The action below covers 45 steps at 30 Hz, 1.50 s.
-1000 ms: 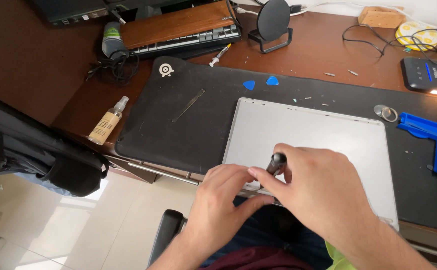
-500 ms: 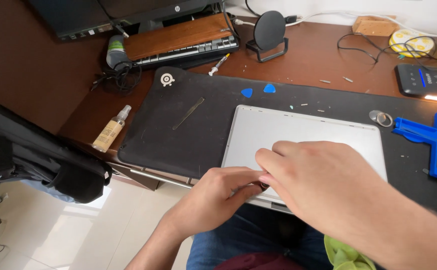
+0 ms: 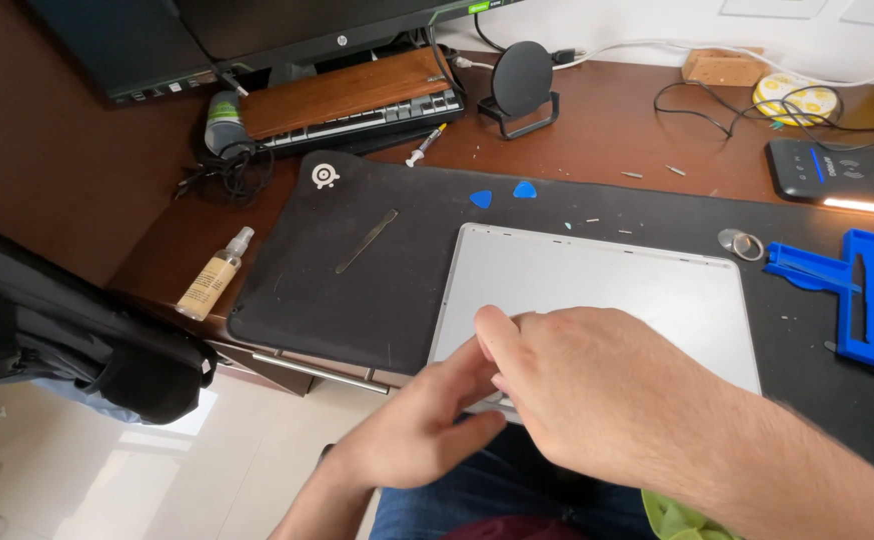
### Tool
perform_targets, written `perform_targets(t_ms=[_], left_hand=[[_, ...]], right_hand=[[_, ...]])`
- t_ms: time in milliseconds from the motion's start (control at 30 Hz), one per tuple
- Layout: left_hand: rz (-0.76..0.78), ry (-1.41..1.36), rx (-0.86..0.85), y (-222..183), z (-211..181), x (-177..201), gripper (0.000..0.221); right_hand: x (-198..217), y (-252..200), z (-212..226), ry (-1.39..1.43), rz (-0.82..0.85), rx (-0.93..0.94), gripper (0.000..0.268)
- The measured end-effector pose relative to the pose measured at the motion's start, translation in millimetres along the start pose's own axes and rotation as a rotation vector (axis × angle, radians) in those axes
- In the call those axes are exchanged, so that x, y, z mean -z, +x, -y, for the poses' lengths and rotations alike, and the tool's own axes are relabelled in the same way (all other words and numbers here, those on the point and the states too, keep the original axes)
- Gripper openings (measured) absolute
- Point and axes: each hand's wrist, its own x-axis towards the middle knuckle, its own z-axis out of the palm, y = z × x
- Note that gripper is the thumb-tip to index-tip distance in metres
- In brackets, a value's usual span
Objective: The person is disassembling a laptop by unscrewing the bottom panel with a precision screwdriver.
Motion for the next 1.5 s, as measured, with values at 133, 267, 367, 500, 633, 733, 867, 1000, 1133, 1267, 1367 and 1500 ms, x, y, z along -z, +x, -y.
perform_targets(t_ms=[133, 267, 367, 500, 633, 733, 867, 1000, 1133, 1267, 1367, 1500], left_hand=[[0.003, 0.011, 0.061, 8, -3, -4, 0.047], [-0.099, 0.1, 0.025, 12, -5, 1, 0.055], [-0.183, 0.175, 0.0, 16, -3, 4, 0.061], [-0.289, 0.284, -0.022, 23, 6, 6, 0.071], [-0.4, 0.149, -0.018, 10, 24, 2, 0.042], [-0.32, -0.097, -0.019, 3, 27, 2, 0.041], [-0.089, -0.307, -0.007, 1, 20, 3, 0.029], [-0.347, 0.38, -0.119, 9, 30, -1, 0.021], [-0.332, 0.24, -0.115, 3, 40, 4, 0.018], [-0.274, 0.168, -0.072, -5, 29, 1, 0.02], [-0.266, 0.343, -0.082, -5, 21, -5, 0.038], [-0.357, 0.412, 0.004, -3, 26, -4, 0.038]], right_hand=[[-12, 4, -2, -0.108, -0.232, 0.039, 0.02], [-1, 1, 4, -0.04, -0.16, -0.01, 0.018], [1, -2, 4, 0.027, -0.055, -0.012, 0.02], [-4, 0, 0, -0.049, -0.044, -0.018, 0.027], [-4, 2, -3, -0.148, -0.07, -0.03, 0.029], [-2, -2, 1, -0.075, -0.115, -0.037, 0.024], [5, -5, 2, 0.019, -0.048, 0.004, 0.024], [2, -1, -1, -0.039, -0.074, -0.055, 0.034], [0, 0, -4, -0.115, -0.031, -0.1, 0.043], [2, -3, -3, -0.119, -0.001, -0.075, 0.021], [3, -1, 2, -0.217, 0.042, -0.152, 0.041], [7, -6, 4, -0.128, 0.048, -0.091, 0.024]])
